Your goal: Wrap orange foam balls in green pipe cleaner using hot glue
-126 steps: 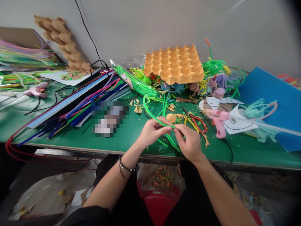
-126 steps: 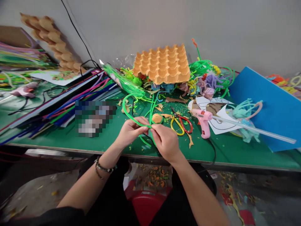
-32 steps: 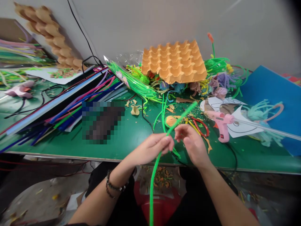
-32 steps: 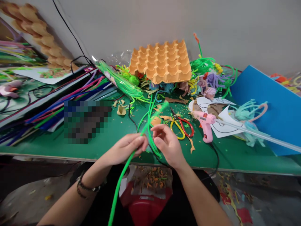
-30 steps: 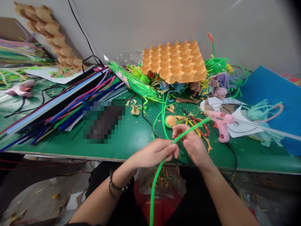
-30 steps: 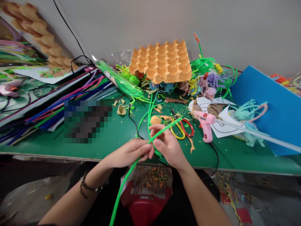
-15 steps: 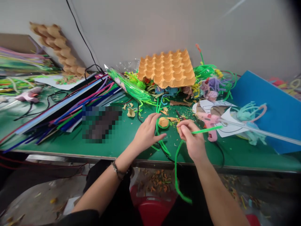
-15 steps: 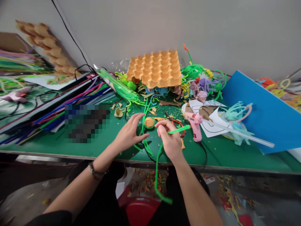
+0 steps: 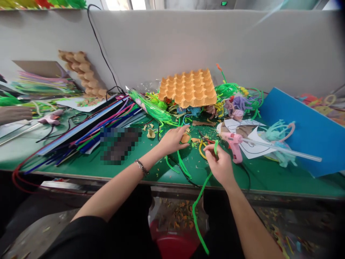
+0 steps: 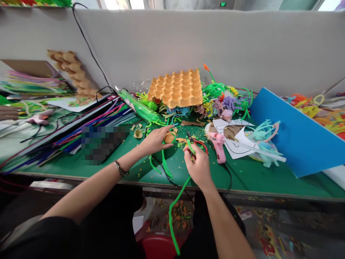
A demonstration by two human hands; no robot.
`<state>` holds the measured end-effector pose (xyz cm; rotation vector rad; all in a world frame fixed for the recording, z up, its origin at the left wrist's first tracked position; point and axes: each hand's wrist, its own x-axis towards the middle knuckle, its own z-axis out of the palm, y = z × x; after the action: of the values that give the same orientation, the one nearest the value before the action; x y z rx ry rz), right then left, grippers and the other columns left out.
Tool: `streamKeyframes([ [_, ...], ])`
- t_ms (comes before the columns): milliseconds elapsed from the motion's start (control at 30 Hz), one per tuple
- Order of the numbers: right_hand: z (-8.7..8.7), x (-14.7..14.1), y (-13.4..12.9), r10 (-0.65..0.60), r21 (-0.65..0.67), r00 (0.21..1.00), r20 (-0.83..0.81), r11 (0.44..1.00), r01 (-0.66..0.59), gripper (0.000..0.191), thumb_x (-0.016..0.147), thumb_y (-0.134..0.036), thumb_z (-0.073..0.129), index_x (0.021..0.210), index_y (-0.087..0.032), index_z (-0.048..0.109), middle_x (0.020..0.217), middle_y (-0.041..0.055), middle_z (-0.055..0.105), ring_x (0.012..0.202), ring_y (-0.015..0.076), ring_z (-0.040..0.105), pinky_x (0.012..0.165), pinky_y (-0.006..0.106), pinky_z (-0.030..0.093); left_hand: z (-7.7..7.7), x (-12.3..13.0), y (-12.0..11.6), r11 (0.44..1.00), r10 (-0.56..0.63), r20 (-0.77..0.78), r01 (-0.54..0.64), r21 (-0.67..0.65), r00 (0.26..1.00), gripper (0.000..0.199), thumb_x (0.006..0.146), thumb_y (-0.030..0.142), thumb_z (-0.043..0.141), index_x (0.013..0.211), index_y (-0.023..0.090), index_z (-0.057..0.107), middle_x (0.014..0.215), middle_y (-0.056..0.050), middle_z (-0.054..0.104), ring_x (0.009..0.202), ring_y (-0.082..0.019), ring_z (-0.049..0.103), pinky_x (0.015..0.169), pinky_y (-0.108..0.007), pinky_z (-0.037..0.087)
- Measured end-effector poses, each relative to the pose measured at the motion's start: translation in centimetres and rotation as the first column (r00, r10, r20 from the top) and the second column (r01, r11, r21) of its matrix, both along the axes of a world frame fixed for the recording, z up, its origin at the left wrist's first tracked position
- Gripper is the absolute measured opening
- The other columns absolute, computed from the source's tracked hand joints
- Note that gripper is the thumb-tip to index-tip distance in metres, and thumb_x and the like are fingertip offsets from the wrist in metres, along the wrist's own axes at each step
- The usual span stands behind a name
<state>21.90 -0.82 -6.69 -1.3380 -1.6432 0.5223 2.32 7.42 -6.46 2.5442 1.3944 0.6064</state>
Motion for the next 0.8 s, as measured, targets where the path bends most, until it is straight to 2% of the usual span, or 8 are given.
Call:
streamKeyframes([
  [100, 0.5, 0.6, -0.4, -0.113, -0.044, 0.99, 0.091, 0.992, 0.117, 0.022, 0.078, -0.037, 0.047, 0.068, -0.02, 0.057, 0.052, -0.0033, 0.049, 0.045, 0.01, 0.04, 0.049, 0.023, 0.032, 0.9, -0.9, -0.1, 0.998, -0.052, 0.242, 0.06, -0.025, 0.969, 0.077, 0.075, 0.029, 0.065, 0.139, 0.013, 0.026, 0.119, -0.015, 0.057, 0.106, -0.024, 0.059, 0.092, -0.038, 0.046],
  [167, 0.9, 1.4, -0.6, -0.207, -0.049, 0.95, 0.235, 0.973, 0.224, 0.03, 0.075, -0.044, 0.049, 0.057, -0.02, 0.052, 0.046, -0.0026, 0.045, 0.046, 0.0112, 0.039, 0.05, 0.024, 0.03, 1.0, -1.5, -0.7, 0.99, -0.082, 0.481, 0.126, -0.06, 0.873, 0.08, 0.072, 0.029, 0.066, 0.14, 0.014, 0.025, 0.114, -0.012, 0.058, 0.1, -0.02, 0.061, 0.093, -0.036, 0.046],
  [300, 1.1, 3.7, -0.4, -0.451, 0.062, 0.737, 0.503, 0.87, 0.489, 0.036, 0.07, -0.052, 0.054, 0.051, -0.021, 0.052, 0.045, 0.0003, 0.047, 0.046, 0.0117, 0.032, 0.051, 0.026, 0.023, -0.2, -2.7, -2.2, 0.979, 0.06, 0.767, 0.111, -0.169, 0.639, 0.081, 0.068, 0.033, 0.072, 0.137, 0.02, 0.03, 0.103, -0.006, 0.064, 0.095, -0.018, 0.062, 0.092, -0.033, 0.046],
  [400, 0.5, 5.1, 0.1, -0.593, 0.184, 0.607, 0.529, 0.779, 0.6, 0.032, 0.072, -0.047, 0.054, 0.056, -0.02, 0.058, 0.047, 0.0022, 0.05, 0.048, 0.0127, 0.034, 0.052, 0.027, 0.021, -1.1, -3.4, -2.7, 0.953, 0.193, 0.869, 0.126, -0.277, 0.456, 0.075, 0.066, 0.039, 0.076, 0.13, 0.023, 0.041, 0.092, -0.003, 0.067, 0.084, -0.016, 0.064, 0.078, -0.028, 0.05],
  [467, 0.0, 5.7, 0.5, -0.649, 0.253, 0.552, 0.523, 0.737, 0.627, 0.032, 0.076, -0.046, 0.052, 0.06, -0.019, 0.06, 0.052, 0.0036, 0.054, 0.05, 0.014, 0.039, 0.054, 0.027, 0.021, -1.5, -3.8, -2.8, 0.941, 0.26, 0.896, 0.114, -0.319, 0.36, 0.067, 0.062, 0.043, 0.079, 0.12, 0.021, 0.052, 0.095, -0.004, 0.069, 0.085, -0.015, 0.065, 0.076, -0.026, 0.051],
  [600, -1.0, 6.2, 1.2, -0.637, 0.239, 0.511, 0.577, 0.73, 0.641, 0.038, 0.075, -0.055, 0.057, 0.084, -0.018, 0.059, 0.079, 0.0073, 0.064, 0.064, 0.0183, 0.051, 0.054, 0.028, 0.025, -1.6, -4.2, -3.3, 0.916, 0.36, 0.912, 0.108, -0.385, 0.198, 0.06, 0.06, 0.053, 0.078, 0.104, 0.015, 0.062, 0.102, -0.009, 0.07, 0.091, -0.018, 0.067, 0.077, -0.026, 0.052],
  [667, -1.4, 6.5, 1.6, -0.589, 0.176, 0.518, 0.62, 0.748, 0.64, 0.041, 0.074, -0.054, 0.058, 0.09, -0.017, 0.057, 0.088, 0.0098, 0.064, 0.073, 0.0211, 0.055, 0.056, 0.029, 0.029, -1.5, -4.4, -3.9, 0.898, 0.376, 0.909, 0.172, -0.406, 0.179, 0.062, 0.062, 0.054, 0.076, 0.107, 0.014, 0.061, 0.107, -0.011, 0.07, 0.09, -0.019, 0.068, 0.074, -0.026, 0.053],
  [800, -2.0, 7.5, 2.3, -0.555, 0.103, 0.55, 0.624, 0.756, 0.646, 0.03, 0.078, -0.045, 0.053, 0.087, -0.017, 0.059, 0.092, 0.012, 0.064, 0.076, 0.0229, 0.056, 0.061, 0.032, 0.035, -1.6, -4.6, -4.8, 0.897, 0.305, 0.92, 0.249, -0.365, 0.247, 0.068, 0.066, 0.046, 0.077, 0.122, 0.018, 0.05, 0.116, -0.013, 0.068, 0.101, -0.022, 0.067, 0.082, -0.03, 0.054],
])
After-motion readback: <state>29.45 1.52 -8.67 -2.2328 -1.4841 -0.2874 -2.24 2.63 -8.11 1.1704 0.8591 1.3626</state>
